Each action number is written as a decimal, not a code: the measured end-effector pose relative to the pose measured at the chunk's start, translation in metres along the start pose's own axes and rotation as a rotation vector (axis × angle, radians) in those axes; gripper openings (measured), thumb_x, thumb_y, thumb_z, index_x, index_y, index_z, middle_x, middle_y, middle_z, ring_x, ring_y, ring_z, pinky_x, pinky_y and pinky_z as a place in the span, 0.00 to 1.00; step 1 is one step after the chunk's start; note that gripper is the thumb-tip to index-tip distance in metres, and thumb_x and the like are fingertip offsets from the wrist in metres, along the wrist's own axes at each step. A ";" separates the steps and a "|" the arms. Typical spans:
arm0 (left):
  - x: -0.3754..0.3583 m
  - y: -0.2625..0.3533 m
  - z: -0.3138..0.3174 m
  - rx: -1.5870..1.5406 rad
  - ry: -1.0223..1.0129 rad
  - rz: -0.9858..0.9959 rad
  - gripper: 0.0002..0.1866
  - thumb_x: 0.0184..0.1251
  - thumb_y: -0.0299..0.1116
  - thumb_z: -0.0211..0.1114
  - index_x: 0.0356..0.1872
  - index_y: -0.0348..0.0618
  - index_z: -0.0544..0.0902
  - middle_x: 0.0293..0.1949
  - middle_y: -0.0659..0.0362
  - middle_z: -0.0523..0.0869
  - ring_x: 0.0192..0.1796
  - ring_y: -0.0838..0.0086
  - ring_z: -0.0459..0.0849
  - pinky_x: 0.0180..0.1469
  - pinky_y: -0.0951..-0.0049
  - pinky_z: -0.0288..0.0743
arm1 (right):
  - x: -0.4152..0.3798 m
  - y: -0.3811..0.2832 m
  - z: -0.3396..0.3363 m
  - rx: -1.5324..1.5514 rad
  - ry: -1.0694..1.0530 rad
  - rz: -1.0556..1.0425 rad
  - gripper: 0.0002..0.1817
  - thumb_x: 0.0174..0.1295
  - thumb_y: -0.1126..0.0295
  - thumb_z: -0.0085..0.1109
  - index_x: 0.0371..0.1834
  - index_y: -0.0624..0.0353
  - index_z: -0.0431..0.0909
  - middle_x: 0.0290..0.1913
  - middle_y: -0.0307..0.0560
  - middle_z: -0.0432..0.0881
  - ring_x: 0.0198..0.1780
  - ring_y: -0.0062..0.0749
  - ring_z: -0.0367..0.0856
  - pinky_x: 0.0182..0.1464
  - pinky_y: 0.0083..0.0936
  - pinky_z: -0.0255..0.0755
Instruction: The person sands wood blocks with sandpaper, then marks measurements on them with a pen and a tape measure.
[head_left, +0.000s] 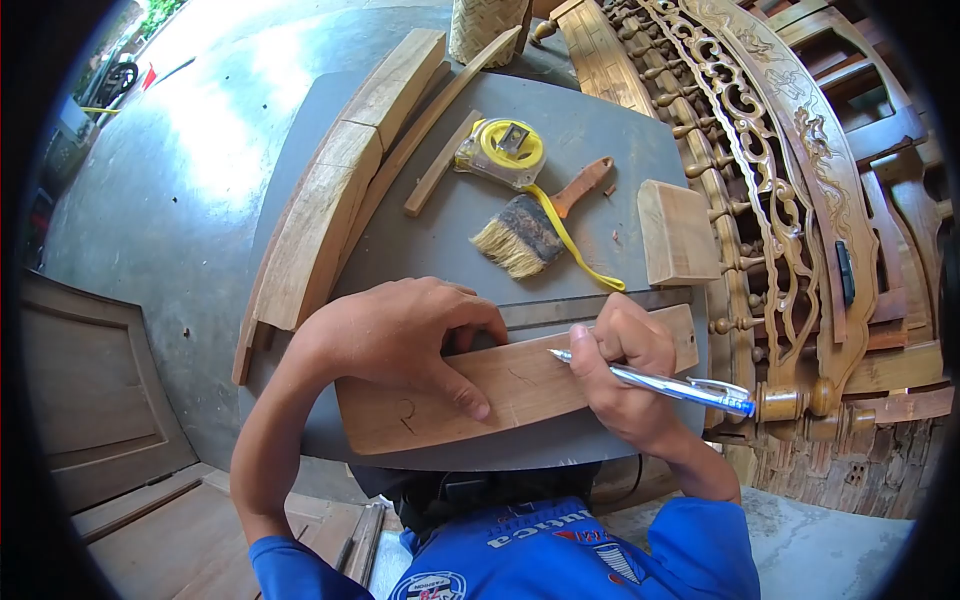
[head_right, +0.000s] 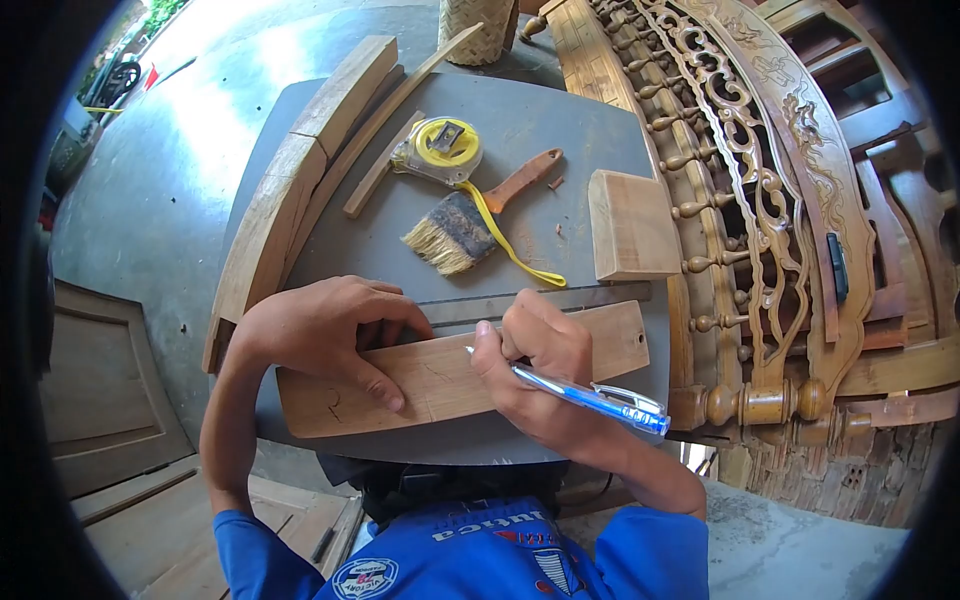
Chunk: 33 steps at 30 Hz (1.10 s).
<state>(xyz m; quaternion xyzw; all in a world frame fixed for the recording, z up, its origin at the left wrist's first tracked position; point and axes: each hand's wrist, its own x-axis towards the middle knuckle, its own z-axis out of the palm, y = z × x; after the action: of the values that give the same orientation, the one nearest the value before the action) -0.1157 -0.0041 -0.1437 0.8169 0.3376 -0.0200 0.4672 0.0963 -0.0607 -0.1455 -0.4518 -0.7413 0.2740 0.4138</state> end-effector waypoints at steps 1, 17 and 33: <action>0.000 0.000 0.000 0.000 0.002 -0.001 0.40 0.29 0.59 0.75 0.44 0.40 0.79 0.26 0.60 0.77 0.30 0.72 0.77 0.32 0.74 0.71 | 0.000 0.000 0.000 -0.007 -0.002 0.004 0.16 0.50 0.82 0.56 0.13 0.62 0.59 0.16 0.43 0.58 0.16 0.27 0.55 0.18 0.28 0.51; 0.000 0.000 -0.001 -0.002 -0.015 -0.007 0.38 0.30 0.59 0.74 0.43 0.41 0.80 0.25 0.60 0.78 0.29 0.72 0.77 0.30 0.74 0.70 | -0.003 -0.002 0.003 -0.041 -0.043 -0.070 0.15 0.43 0.82 0.58 0.11 0.62 0.60 0.13 0.43 0.60 0.12 0.28 0.56 0.15 0.26 0.52; 0.000 -0.002 -0.002 -0.026 -0.020 0.006 0.38 0.30 0.57 0.75 0.43 0.41 0.80 0.24 0.60 0.78 0.28 0.72 0.77 0.30 0.73 0.70 | -0.004 0.002 -0.002 0.109 -0.038 0.033 0.18 0.47 0.82 0.57 0.11 0.61 0.56 0.13 0.40 0.58 0.14 0.23 0.53 0.17 0.24 0.50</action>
<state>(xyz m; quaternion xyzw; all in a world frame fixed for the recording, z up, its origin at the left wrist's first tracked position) -0.1168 -0.0021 -0.1442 0.8116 0.3308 -0.0224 0.4811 0.1002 -0.0635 -0.1477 -0.4353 -0.7255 0.3295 0.4190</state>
